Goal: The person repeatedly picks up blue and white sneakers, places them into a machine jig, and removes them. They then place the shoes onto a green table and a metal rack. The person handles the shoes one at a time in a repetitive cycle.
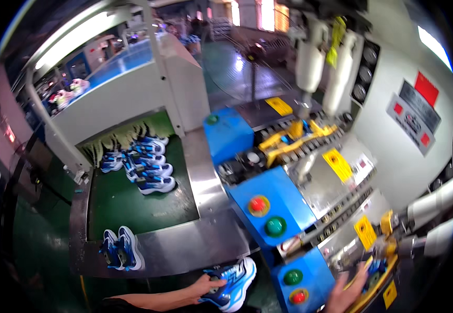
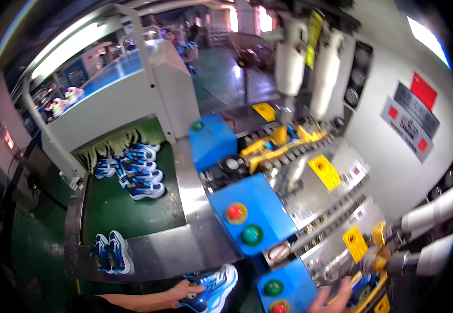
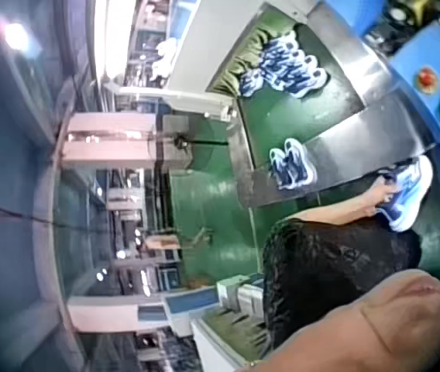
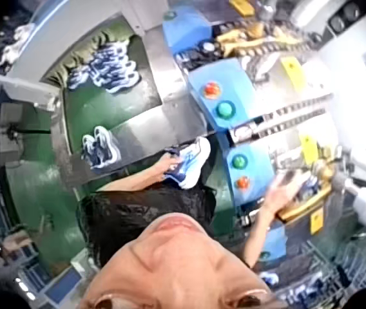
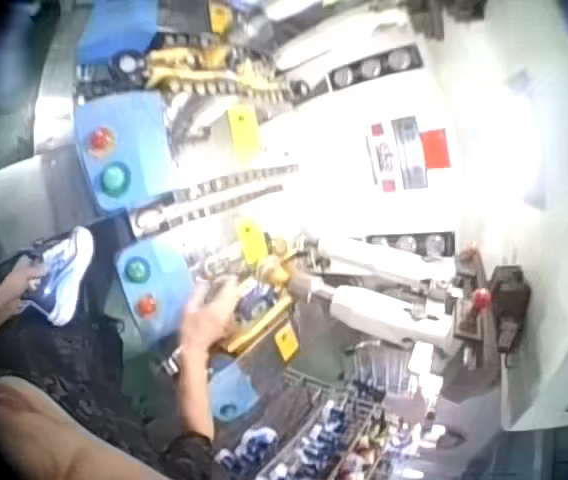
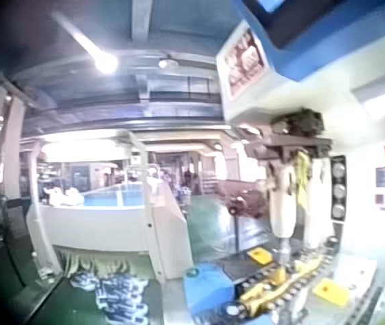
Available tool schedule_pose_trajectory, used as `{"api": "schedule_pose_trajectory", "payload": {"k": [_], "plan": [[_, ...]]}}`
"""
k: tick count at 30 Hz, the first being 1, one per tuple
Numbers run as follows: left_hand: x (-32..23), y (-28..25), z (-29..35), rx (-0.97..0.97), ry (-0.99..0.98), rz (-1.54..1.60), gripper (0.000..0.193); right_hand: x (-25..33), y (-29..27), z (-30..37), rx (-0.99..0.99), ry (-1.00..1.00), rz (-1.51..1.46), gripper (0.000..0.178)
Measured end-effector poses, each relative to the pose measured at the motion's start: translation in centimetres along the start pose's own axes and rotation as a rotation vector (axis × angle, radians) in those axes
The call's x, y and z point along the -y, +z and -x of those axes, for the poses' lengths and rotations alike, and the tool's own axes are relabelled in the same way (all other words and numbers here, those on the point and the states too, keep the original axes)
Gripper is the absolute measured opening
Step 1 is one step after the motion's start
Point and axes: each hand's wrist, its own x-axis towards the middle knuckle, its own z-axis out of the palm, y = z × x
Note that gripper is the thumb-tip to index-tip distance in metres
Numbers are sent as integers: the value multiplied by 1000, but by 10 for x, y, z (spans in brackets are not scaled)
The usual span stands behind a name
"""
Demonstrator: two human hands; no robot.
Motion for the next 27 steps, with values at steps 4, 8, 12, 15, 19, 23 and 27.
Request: {"api": "schedule_pose_trajectory", "payload": {"k": [4,8,12,15,19,23,27], "plan": [[-27,-2,0,12,-14,-76,49,73,130,12,375,-388,357,68],[20,-59,16,20,276,-13,45,69,135,25,364,-504,208,46],[16,-59,94,-198,364,286,48,138,136,121,294,-436,-473,36],[17,-110,108,-192,466,166,60,177,143,209,817,-265,-593,19],[39,-192,71,-765,871,-230,75,191,148,253,815,-184,-714,13],[50,-282,-7,-862,691,-635,98,183,183,231,1208,-84,-450,14],[62,-261,80,-927,694,-732,94,156,195,239,1172,349,-574,71]]}}
